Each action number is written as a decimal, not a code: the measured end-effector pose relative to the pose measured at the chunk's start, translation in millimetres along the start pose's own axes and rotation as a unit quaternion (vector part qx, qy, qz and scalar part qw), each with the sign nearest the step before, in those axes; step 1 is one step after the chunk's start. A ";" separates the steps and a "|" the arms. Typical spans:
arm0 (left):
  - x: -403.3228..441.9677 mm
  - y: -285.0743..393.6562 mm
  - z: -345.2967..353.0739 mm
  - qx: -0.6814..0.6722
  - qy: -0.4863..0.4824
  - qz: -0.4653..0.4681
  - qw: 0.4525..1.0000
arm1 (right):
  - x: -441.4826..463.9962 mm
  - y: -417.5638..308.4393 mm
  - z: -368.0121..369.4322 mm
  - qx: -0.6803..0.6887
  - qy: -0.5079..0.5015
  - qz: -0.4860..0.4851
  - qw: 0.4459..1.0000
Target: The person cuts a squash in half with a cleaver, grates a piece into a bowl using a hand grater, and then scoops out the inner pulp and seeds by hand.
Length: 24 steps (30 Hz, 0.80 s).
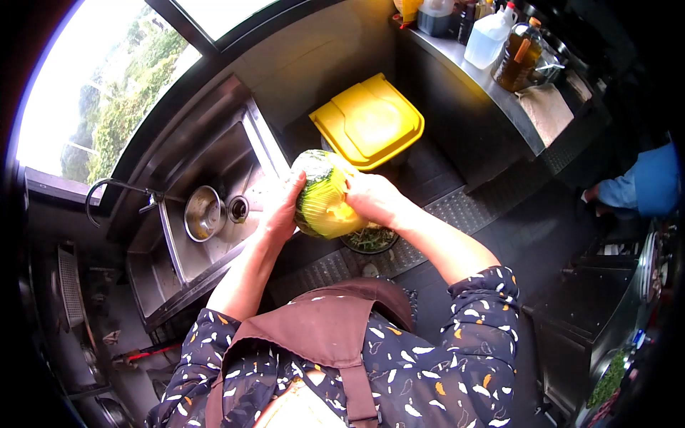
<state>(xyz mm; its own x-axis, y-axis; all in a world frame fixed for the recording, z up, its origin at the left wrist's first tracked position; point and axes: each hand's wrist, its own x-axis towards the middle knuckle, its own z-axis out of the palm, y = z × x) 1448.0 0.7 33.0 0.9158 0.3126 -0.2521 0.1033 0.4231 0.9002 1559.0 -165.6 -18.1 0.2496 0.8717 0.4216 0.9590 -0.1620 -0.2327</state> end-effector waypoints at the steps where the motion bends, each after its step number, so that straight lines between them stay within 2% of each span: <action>1: 0.2 0.0 1.2 0.023 0.003 0.003 1.000 | -0.1 3.2 7.1 0.029 -0.025 0.038 0.999; 2: 1.1 -0.7 2.5 0.022 0.002 0.004 1.000 | 2.1 8.1 10.1 0.030 -0.105 0.085 0.990; 3: 3.6 -0.7 2.3 0.054 -0.007 0.022 0.998 | 1.7 8.8 13.6 0.029 -0.104 0.086 0.990; 5: 8.6 -0.9 0.2 0.083 -0.012 0.041 0.996 | 3.7 5.6 22.3 0.180 -0.159 0.217 0.946; 6: 9.5 -1.7 -1.3 0.072 -0.015 0.039 0.996 | 6.8 8.6 26.8 0.188 -0.183 0.240 0.935; 9: 12.3 -3.9 -2.6 0.055 -0.010 0.037 0.998 | 5.8 21.0 50.5 0.232 -0.124 0.244 0.934; 11: 13.4 -7.9 -7.5 0.058 -0.019 0.062 0.996 | 4.7 26.1 52.6 0.234 -0.155 0.252 0.926; 14: 12.7 -8.9 -13.6 0.088 -0.013 0.094 0.992 | 4.7 31.3 31.3 0.396 -0.162 0.247 0.870; 15: 12.2 -8.2 -13.5 0.088 -0.013 0.095 0.992 | 2.9 28.0 32.5 0.396 -0.162 0.247 0.870; 17: 12.0 -7.7 -13.5 0.066 -0.007 0.095 0.993 | -1.1 18.3 34.8 0.407 -0.002 0.330 0.852; 19: 14.0 -10.9 -14.3 0.089 -0.011 0.115 0.989 | -1.8 19.4 42.6 0.412 -0.008 0.339 0.846; 21: 14.0 -13.8 -11.3 0.113 -0.015 0.134 0.984 | -0.1 13.9 54.2 0.349 0.005 0.410 0.843; 22: 13.3 -17.7 -4.9 0.150 -0.021 0.147 0.977 | 9.4 28.5 67.2 0.275 -0.157 0.402 0.859; 23: 13.1 -20.7 0.1 0.187 -0.027 0.160 0.969 | -4.2 54.9 126.8 0.257 -0.154 0.311 0.902; 24: 14.6 -22.1 2.7 0.120 -0.045 0.135 0.983 | -5.8 56.2 130.6 0.275 -0.119 0.290 0.909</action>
<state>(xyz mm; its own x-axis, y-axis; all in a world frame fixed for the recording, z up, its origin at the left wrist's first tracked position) 1460.1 -6.4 10.4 0.9519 0.3050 0.0294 -0.0689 0.1196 0.9904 1593.8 -119.4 -148.1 0.5928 0.7995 -0.0973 0.4470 -0.4271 -0.7860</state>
